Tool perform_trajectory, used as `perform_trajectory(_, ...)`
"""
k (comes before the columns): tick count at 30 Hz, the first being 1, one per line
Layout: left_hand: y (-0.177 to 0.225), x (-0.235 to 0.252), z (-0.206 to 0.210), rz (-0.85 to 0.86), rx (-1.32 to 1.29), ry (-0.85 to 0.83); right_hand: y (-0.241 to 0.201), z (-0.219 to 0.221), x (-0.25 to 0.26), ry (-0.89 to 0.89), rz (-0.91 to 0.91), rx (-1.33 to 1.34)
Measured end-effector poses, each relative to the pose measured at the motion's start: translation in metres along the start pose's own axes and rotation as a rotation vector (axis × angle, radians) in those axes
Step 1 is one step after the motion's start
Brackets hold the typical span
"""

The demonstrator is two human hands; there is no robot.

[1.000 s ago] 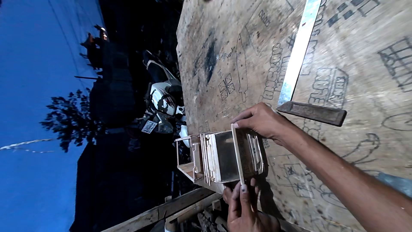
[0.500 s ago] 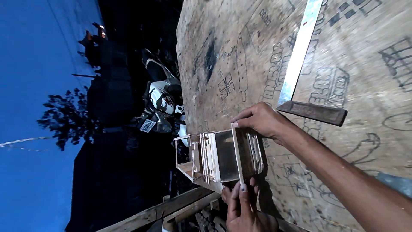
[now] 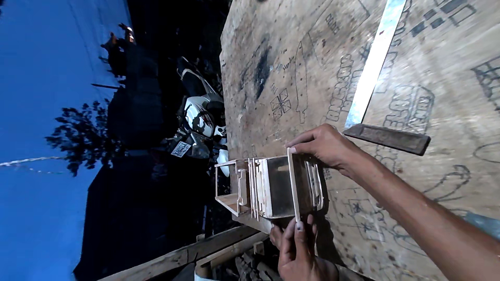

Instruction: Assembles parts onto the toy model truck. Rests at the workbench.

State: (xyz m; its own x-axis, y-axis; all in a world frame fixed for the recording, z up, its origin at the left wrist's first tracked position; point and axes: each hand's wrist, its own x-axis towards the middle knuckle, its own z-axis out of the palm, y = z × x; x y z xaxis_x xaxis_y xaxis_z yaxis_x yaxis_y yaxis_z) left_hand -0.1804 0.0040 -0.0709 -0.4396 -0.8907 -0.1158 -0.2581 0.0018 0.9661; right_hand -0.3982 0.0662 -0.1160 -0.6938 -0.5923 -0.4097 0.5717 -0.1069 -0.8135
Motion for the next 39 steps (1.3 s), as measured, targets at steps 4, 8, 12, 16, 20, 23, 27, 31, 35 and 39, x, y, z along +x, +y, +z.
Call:
perform_trajectory(4,0.0,0.001,-0.001,0.001,0.014,-0.006,-0.002,-0.001,0.002,-0.016,0.007,0.021)
perform_trajectory(8,0.001,0.0,0.001,-0.008,0.012,0.007,-0.001,-0.001,0.003,-0.019,0.002,0.026)
perform_trajectory(12,-0.001,0.0,-0.001,-0.003,0.011,-0.015,0.0,0.0,0.002,-0.002,-0.016,0.028)
perform_trajectory(16,-0.001,0.0,-0.002,-0.002,0.005,-0.034,0.0,0.0,0.002,0.001,-0.024,0.011)
perform_trajectory(20,0.002,-0.011,-0.01,-0.03,0.004,-0.137,-0.001,0.003,-0.022,0.083,-0.052,0.005)
perform_trajectory(23,0.017,-0.025,-0.019,-0.078,-0.004,-0.23,0.004,-0.004,-0.054,0.153,-0.095,0.009)
perform_trajectory(27,0.046,-0.042,-0.034,-0.117,-0.032,-0.329,0.007,-0.015,-0.103,0.223,0.001,0.276)
perform_trajectory(31,0.078,-0.055,-0.055,-0.127,-0.08,-0.365,0.0,-0.011,-0.171,0.292,-0.022,0.387)
perform_trajectory(35,0.104,-0.065,-0.084,-0.116,-0.129,-0.381,-0.012,0.01,-0.231,0.303,-0.089,0.348)
perform_trajectory(39,0.11,-0.073,-0.115,-0.171,-0.153,-0.43,-0.006,0.037,-0.279,0.374,-0.078,0.277)
